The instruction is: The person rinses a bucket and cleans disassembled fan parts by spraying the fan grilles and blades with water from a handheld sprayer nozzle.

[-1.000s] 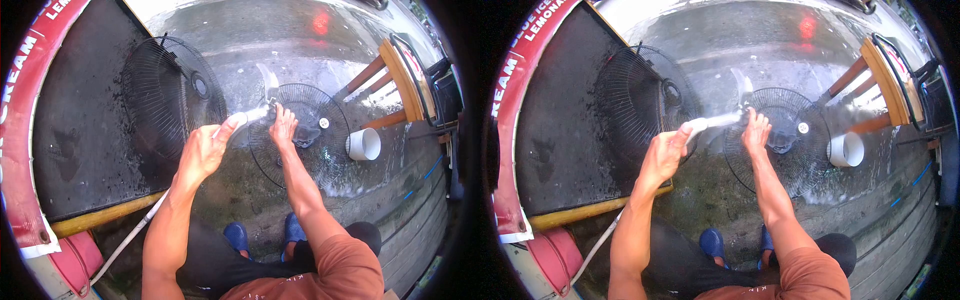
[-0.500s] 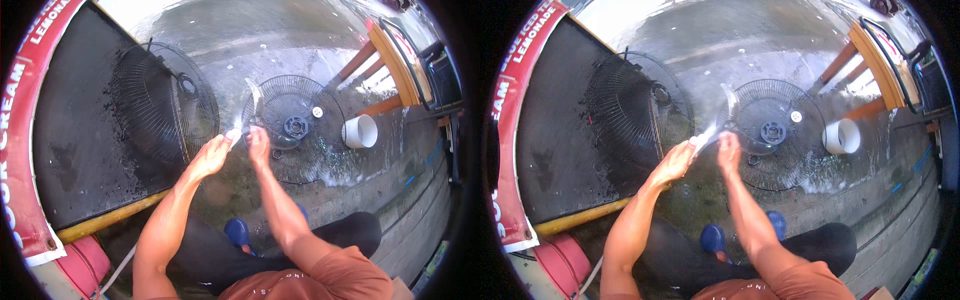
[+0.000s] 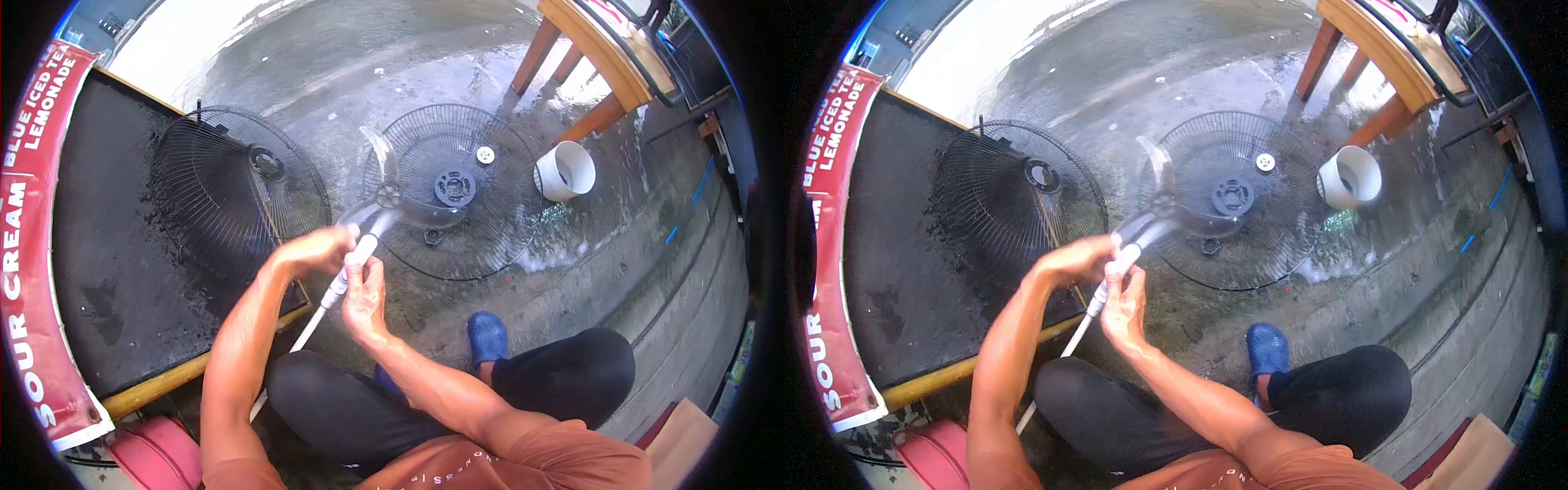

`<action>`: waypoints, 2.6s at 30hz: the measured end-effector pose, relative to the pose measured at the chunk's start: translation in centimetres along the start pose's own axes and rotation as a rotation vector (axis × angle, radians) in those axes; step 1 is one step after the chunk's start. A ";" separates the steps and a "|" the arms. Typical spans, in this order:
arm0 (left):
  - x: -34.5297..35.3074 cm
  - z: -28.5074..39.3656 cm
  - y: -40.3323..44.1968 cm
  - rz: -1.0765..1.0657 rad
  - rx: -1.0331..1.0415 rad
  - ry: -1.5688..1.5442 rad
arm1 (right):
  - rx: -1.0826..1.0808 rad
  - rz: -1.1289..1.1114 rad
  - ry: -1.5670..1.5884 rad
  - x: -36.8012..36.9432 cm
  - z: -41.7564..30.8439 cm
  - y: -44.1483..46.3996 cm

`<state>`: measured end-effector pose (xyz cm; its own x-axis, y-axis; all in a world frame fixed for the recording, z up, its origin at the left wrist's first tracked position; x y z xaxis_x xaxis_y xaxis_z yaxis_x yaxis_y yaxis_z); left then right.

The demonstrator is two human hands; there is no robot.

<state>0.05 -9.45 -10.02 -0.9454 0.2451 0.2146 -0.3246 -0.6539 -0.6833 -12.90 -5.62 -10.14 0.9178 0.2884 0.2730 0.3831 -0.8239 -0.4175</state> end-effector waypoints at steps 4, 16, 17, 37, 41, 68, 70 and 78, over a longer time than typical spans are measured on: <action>-3.8 3.4 5.6 0.263 0.009 -0.173 | -0.063 -0.100 0.109 1.4 -2.9 -2.6; -3.5 1.1 18.0 0.235 -0.113 0.062 | -0.190 -0.134 0.151 -0.8 -2.0 -2.6; -3.6 1.6 18.2 0.224 -0.102 0.079 | -0.204 -0.144 0.154 -0.8 -2.2 -2.7; -4.0 2.4 19.5 0.530 0.422 1.328 | -0.155 -0.202 0.217 -0.5 -0.4 -2.5; -3.5 0.9 18.5 0.484 0.357 1.415 | -0.151 -0.224 0.260 -0.1 -0.2 -2.9; -8.1 -2.6 21.0 0.305 0.164 -0.039 | -0.208 -0.250 0.189 1.3 -1.0 -3.9; -8.1 -3.0 21.9 0.259 0.239 -0.051 | -0.215 -0.249 0.200 1.2 -1.4 -3.7; -8.8 -0.4 17.8 0.442 0.221 0.119 | -0.131 -0.329 0.225 1.9 -1.7 -3.9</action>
<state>2.63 -23.01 -24.35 -0.9883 -0.0183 -0.1515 0.0960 -0.8461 -0.5243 -12.82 -2.67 -6.52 0.6977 0.4445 0.5618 0.6219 -0.7651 -0.1671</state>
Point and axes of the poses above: each hand's wrist, its own y-axis towards the middle knuckle, its own x-axis out of the palm, z = x × y, the point moved 7 cm from there along y, towards the middle knuckle, and after that the axes turned 9 degrees about -z, right-handed, at the moved point
